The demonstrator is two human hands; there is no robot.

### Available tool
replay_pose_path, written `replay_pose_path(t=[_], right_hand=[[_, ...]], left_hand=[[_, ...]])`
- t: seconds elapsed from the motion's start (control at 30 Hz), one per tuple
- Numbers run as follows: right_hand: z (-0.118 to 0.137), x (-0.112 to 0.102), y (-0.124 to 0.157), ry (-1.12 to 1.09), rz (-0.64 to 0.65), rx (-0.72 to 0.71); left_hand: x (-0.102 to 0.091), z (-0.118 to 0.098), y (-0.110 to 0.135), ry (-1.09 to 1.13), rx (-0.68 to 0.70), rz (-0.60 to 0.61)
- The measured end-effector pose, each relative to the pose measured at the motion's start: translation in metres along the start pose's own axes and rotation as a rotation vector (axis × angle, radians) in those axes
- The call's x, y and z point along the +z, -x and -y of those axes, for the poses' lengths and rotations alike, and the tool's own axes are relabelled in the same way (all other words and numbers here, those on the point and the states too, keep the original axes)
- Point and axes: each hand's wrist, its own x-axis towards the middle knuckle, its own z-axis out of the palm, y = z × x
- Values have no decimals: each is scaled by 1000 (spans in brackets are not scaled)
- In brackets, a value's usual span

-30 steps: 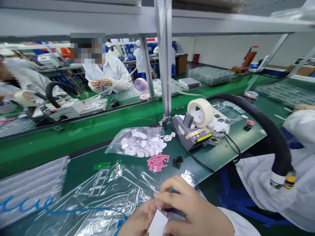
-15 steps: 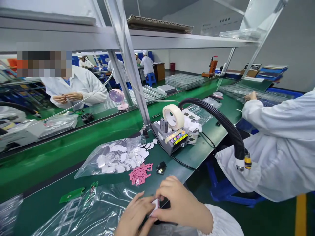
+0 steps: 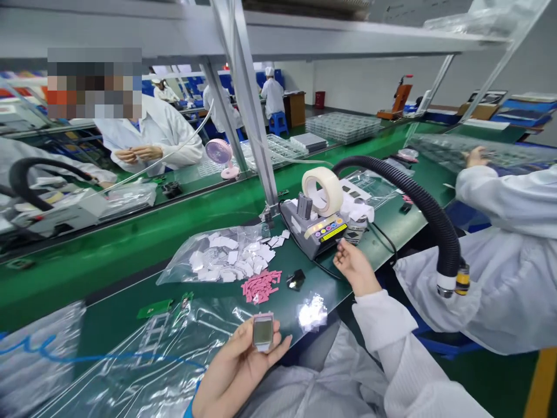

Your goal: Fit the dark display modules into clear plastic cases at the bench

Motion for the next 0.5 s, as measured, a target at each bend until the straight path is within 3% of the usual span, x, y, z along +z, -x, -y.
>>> replay_pose_path(t=[0.1,0.2,0.27,0.37,0.5], right_hand=[[8,21,45,-15,51,-43],[23,42,103,47,228,-50],[32,54,131,178,438,-165],[36,70,146,410,606,-351],[30,85,140,583,578,-397]], left_hand=[[0,1,4,97,-4,1],[-2,1,7,130,15,-17],[-3,1,7,123,29,-28],[-5,3,5,110,52,-24],[-8,7,4,144,78,-37]])
